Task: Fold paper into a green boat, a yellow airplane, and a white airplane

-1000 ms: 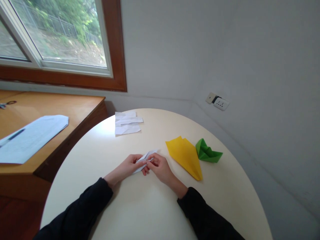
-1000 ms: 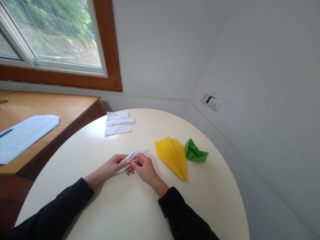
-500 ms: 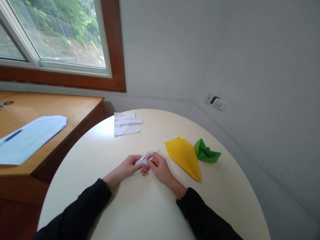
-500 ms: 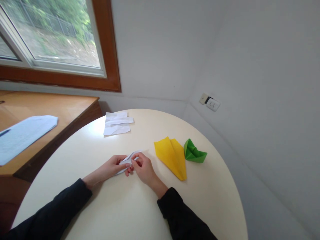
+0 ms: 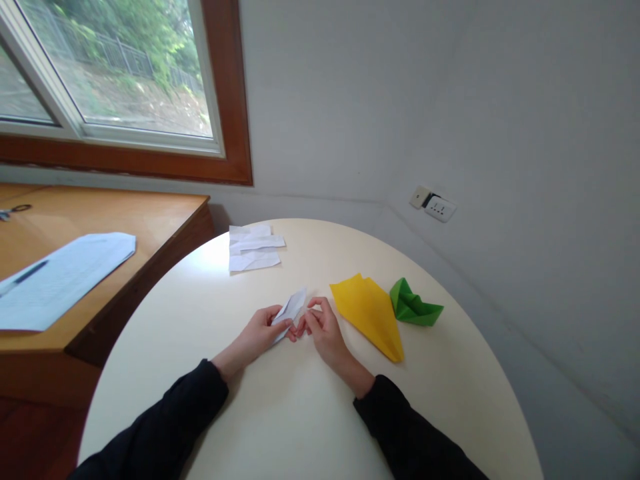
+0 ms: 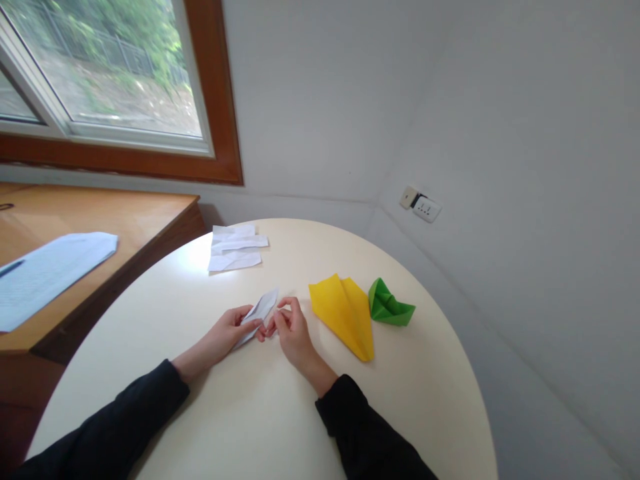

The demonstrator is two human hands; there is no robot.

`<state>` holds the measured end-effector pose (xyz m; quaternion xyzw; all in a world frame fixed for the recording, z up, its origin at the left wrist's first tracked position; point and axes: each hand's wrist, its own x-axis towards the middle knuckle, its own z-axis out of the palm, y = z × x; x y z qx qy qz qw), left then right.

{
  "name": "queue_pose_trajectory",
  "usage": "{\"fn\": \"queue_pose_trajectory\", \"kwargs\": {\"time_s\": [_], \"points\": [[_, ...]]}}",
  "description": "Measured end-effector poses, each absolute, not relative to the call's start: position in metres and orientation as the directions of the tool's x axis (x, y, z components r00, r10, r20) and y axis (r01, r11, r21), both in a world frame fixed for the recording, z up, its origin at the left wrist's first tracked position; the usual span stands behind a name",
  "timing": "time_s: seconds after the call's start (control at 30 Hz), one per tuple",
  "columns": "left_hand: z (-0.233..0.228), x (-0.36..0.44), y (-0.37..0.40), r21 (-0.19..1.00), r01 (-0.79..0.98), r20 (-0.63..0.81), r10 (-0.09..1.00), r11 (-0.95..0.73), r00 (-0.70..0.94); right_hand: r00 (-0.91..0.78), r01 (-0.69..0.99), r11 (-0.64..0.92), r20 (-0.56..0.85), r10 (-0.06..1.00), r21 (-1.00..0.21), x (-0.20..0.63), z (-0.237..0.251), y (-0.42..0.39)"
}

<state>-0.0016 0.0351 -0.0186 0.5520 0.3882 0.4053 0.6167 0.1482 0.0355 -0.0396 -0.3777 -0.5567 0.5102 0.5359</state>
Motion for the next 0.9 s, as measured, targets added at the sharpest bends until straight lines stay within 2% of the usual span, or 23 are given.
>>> {"fn": "queue_pose_trajectory", "kwargs": {"time_s": [0.13,0.33,0.43,0.67,0.9], "points": [[-0.022,0.002,0.034,0.977,-0.192,-0.051,0.979,0.089,0.195,-0.132,-0.100,0.182,0.195,0.972,-0.978,0.149,-0.045,0.038],[-0.023,0.002,0.034,0.910,-0.378,-0.066,0.960,0.170,0.273,-0.137,0.063,0.213,0.203,0.970,-0.975,0.149,-0.039,0.036],[-0.023,0.003,0.034,0.883,-0.427,-0.057,0.948,0.195,0.314,-0.193,0.124,0.229,0.203,0.960,-0.965,0.148,-0.034,0.034],[-0.025,0.006,0.036,0.908,-0.383,-0.039,0.945,0.170,0.326,-0.250,0.225,0.370,0.313,0.916,-0.902,0.149,-0.035,0.035],[-0.025,0.012,0.037,0.919,-0.363,-0.036,0.948,0.156,0.318,-0.217,0.228,0.352,0.305,0.927,-0.908,0.151,-0.035,0.034]]}}
